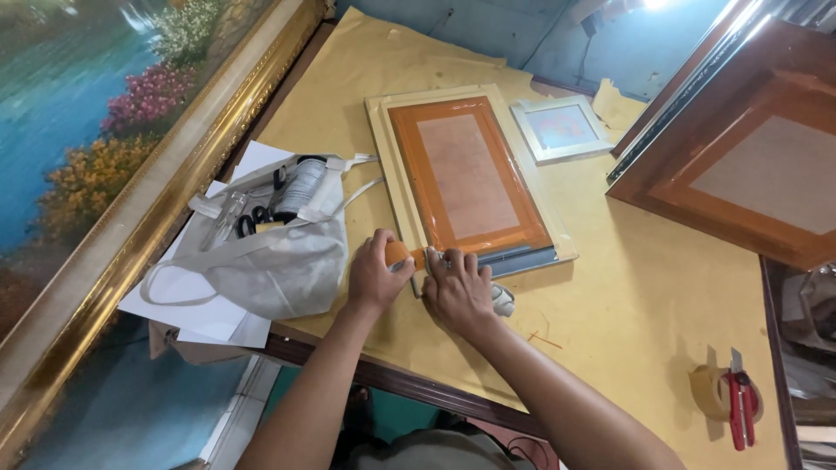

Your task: Applying adhesive tape to the back of picture frames to seal them, smoothing the tape with a cloth and cutting it with a utility knife.

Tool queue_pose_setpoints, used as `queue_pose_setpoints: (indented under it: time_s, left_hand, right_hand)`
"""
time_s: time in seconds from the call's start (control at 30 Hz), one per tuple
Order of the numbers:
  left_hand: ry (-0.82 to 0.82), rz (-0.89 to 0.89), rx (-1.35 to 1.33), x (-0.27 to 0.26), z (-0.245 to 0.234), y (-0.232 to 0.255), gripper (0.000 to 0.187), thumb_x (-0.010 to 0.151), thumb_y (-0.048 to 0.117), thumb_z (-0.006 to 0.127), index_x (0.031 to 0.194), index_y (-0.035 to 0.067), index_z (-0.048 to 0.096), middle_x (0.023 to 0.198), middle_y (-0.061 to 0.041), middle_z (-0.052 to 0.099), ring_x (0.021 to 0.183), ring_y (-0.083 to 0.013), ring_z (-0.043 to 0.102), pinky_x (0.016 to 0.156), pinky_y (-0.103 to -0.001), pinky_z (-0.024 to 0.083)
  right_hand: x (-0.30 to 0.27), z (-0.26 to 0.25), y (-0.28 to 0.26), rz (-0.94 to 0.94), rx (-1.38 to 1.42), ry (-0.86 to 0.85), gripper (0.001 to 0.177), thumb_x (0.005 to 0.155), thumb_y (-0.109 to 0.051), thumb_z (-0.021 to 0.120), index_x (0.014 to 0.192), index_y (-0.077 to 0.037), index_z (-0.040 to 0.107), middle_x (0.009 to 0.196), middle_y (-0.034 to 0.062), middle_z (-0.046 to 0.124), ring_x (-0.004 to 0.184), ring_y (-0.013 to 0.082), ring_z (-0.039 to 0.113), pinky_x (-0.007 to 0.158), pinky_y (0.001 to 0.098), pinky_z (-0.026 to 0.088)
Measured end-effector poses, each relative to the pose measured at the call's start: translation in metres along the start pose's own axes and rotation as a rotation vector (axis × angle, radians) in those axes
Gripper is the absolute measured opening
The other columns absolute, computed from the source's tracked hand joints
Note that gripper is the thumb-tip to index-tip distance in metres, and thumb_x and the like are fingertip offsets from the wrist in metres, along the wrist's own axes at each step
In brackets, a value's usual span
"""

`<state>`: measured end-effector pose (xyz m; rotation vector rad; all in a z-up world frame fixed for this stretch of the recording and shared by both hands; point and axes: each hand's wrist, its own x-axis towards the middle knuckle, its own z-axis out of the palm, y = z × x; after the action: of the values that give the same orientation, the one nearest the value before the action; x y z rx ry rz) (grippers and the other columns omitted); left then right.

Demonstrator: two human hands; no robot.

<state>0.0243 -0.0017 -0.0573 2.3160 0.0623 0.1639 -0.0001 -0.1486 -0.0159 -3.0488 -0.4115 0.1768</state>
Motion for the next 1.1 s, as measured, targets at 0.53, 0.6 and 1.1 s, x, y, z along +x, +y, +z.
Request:
queue_pose_setpoints:
  time_s: [0.53,0.6,1.1]
  left_hand:
    - [0.004,-0.018,-0.016,-0.003,-0.008,0.008,0.041,0.064,0.033,0.063,0.097,0.016,0.045,0.084,-0.016,0.057,0.086,-0.0372,0.059,0.073,-0.047,0.047]
    - [-0.052,-0.088,-0.052,-0.004,-0.01,0.009,0.042,0.064,0.036,0.062,0.098,0.017,0.045,0.088,-0.016,0.056,0.091,-0.0365,0.057,0.076,-0.046,0.046]
    - [-0.016,-0.073,-0.122,-0.015,-0.015,0.013,0.044,0.067,0.033,0.065,0.103,0.013,0.046,0.095,-0.018,0.056,0.095,-0.0377,0.055,0.079,-0.045,0.044]
  right_hand:
    - [0.004,-0.016,0.114,0.39,0.044,-0.026,0.056,0.091,-0.051,0.022,0.139,-0.023,0.025,0.124,0.0102,0.033,0.108,0.0346,0.035,0.083,0.0449,0.032]
    - [0.013,-0.022,0.126,0.448,0.048,-0.082,0.057,0.09,-0.053,0.02,0.139,-0.025,0.025,0.124,0.0083,0.034,0.11,0.0327,0.035,0.084,0.0451,0.031]
    - [-0.08,0.004,0.134,0.649,0.391,0.088,0.04,0.089,-0.05,0.032,0.112,-0.03,0.058,0.126,0.001,0.036,0.112,0.0311,0.035,0.091,0.046,0.032]
